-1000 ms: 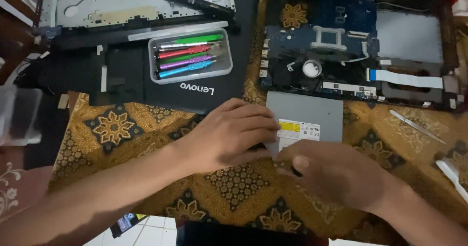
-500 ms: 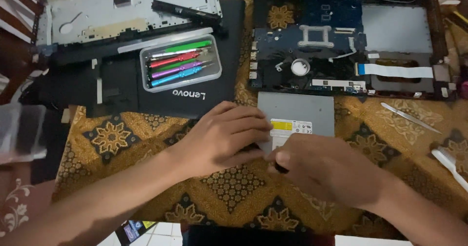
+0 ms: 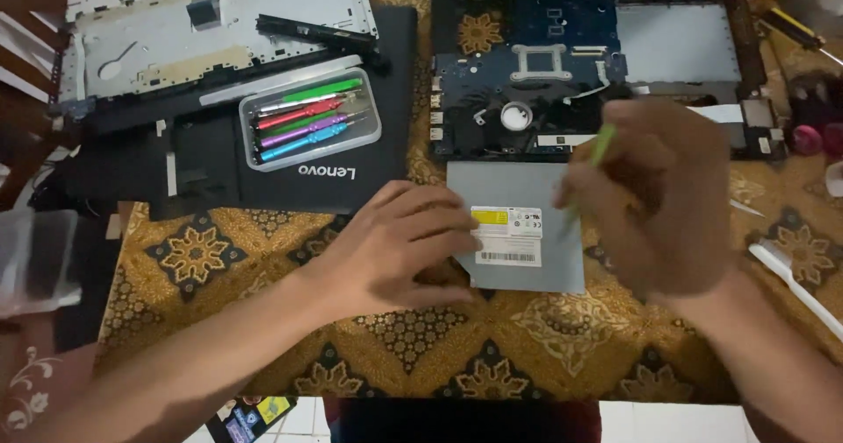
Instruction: Disassembling a laptop by removing screws from an internal drive caddy and using a tool on the motherboard.
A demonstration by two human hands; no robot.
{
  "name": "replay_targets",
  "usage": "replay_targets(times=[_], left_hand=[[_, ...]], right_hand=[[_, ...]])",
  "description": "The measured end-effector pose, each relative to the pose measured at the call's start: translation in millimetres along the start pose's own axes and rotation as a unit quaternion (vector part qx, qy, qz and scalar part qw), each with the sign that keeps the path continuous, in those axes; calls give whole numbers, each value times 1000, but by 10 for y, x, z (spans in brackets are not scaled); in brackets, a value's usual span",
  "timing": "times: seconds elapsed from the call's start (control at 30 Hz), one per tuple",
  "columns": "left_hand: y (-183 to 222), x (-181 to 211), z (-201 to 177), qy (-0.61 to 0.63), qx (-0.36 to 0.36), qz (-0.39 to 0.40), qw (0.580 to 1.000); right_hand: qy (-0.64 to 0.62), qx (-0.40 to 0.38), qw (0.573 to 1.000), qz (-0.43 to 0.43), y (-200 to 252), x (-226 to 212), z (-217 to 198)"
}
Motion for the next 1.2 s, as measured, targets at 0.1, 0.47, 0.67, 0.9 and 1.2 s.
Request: replay_targets(times=[0.1,0.47,0.67,0.9,1.2], left_hand=[[29,35,98,-3,1,19,1000],[119,281,237,-19,23,86,996],[131,245,255,-10,15,101,995],[81,62,196,-21,19,68,997],[45,80,135,-115,-32,114,986]], right_hand=[[243,-83,943,211,87,167,-85],[219,-77,943,240,908,284,125],[228,-61,939,250,960,294,97],[280,-26,905,320,1030,251,35],[287,-57,869,399,945,204,165]])
Point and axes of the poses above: each hand's wrist, its own y-axis away from the middle knuckle, its own z-axis out of the palm, x = y × z, the point moved 9 cm from there along -y, towards the middle knuckle, and after that the axes turned 3 degrees about -x, right-handed, at the moved point
